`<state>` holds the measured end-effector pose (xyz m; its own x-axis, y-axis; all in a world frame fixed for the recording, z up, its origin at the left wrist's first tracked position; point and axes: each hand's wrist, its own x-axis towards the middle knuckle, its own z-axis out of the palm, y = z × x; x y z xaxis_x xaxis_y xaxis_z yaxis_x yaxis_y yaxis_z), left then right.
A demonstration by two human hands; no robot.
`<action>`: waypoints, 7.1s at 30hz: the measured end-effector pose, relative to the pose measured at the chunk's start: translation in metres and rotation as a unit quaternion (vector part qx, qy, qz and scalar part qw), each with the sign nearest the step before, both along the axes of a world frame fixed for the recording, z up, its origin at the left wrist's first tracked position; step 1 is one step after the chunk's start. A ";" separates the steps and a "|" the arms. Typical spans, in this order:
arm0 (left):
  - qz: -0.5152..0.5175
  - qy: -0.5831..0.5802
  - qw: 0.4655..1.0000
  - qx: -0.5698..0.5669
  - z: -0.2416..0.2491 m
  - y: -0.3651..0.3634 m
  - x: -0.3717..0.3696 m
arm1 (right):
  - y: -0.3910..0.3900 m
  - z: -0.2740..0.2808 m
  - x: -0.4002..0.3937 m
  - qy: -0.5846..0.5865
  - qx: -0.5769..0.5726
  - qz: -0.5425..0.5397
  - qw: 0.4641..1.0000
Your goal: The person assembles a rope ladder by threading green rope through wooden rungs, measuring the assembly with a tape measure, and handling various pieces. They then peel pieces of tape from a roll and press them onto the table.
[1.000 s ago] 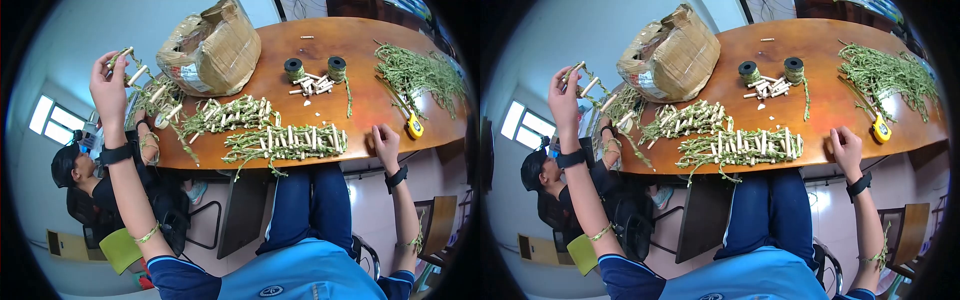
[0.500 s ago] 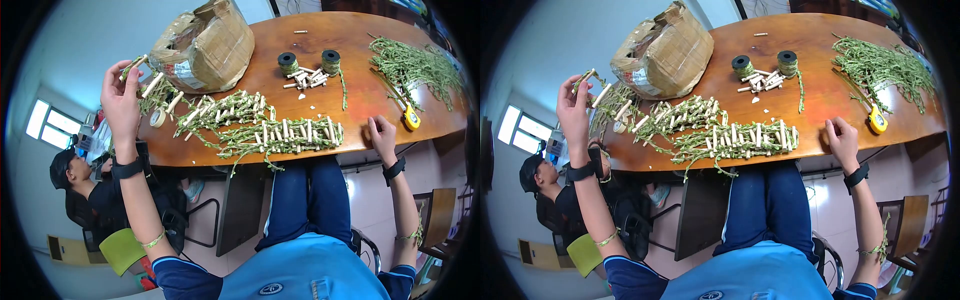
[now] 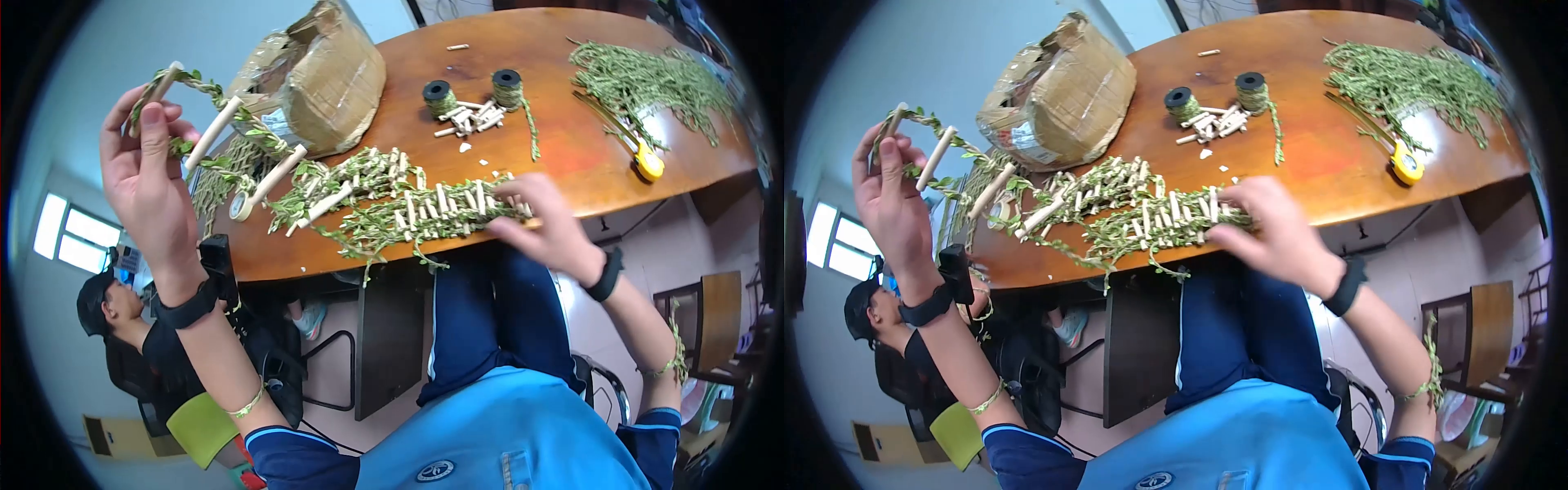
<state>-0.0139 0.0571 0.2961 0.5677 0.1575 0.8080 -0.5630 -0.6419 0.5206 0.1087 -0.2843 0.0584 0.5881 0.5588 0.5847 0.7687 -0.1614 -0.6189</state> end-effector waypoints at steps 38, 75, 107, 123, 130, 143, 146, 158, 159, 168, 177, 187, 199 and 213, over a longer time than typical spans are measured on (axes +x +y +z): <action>0.203 0.044 0.969 0.131 -0.065 -0.023 0.035 | -0.089 -0.066 0.092 -0.050 0.001 -0.208 0.977; 0.303 0.486 0.802 0.171 -0.245 0.195 0.099 | -0.102 -0.094 0.107 0.109 0.047 -0.259 0.958; 0.092 0.313 0.921 -0.211 -0.157 0.188 0.051 | -0.104 -0.096 0.106 0.095 0.052 -0.251 0.962; 0.097 0.403 0.806 0.424 -0.150 0.089 0.017 | -0.103 -0.094 0.104 0.099 0.060 -0.255 0.960; 0.124 0.479 0.856 0.150 -0.205 0.093 0.015 | -0.102 -0.094 0.105 0.099 0.059 -0.252 0.961; 0.247 0.440 0.837 0.211 -0.256 0.073 0.039 | -0.103 -0.096 0.106 0.098 0.061 -0.248 0.962; 0.279 0.482 0.823 0.114 -0.236 0.075 0.036 | -0.102 -0.096 0.106 0.092 0.061 -0.250 0.962; 0.253 0.247 0.934 -0.048 -0.045 0.112 -0.008 | -0.105 -0.101 0.107 0.109 0.070 -0.247 0.960; 0.280 0.261 0.924 -0.031 -0.029 0.099 -0.009 | -0.106 -0.105 0.109 0.097 0.071 -0.247 0.962; 0.227 0.277 0.932 -0.061 -0.015 0.090 -0.003 | -0.103 -0.100 0.106 0.072 0.071 -0.253 0.962; 0.209 0.237 0.943 -0.105 0.027 0.087 -0.022 | -0.099 -0.089 0.100 0.094 0.073 -0.251 0.961; 0.055 0.407 0.908 -0.082 -0.048 -0.045 0.057 | -0.097 -0.087 0.099 0.076 0.069 -0.258 0.961; 0.056 0.454 0.889 -0.028 -0.127 -0.002 0.119 | -0.095 -0.086 0.097 0.103 0.091 -0.253 0.958; 0.234 0.387 0.880 0.147 -0.215 0.063 0.069 | 0.016 -0.156 -0.066 -0.008 -0.206 -0.081 0.975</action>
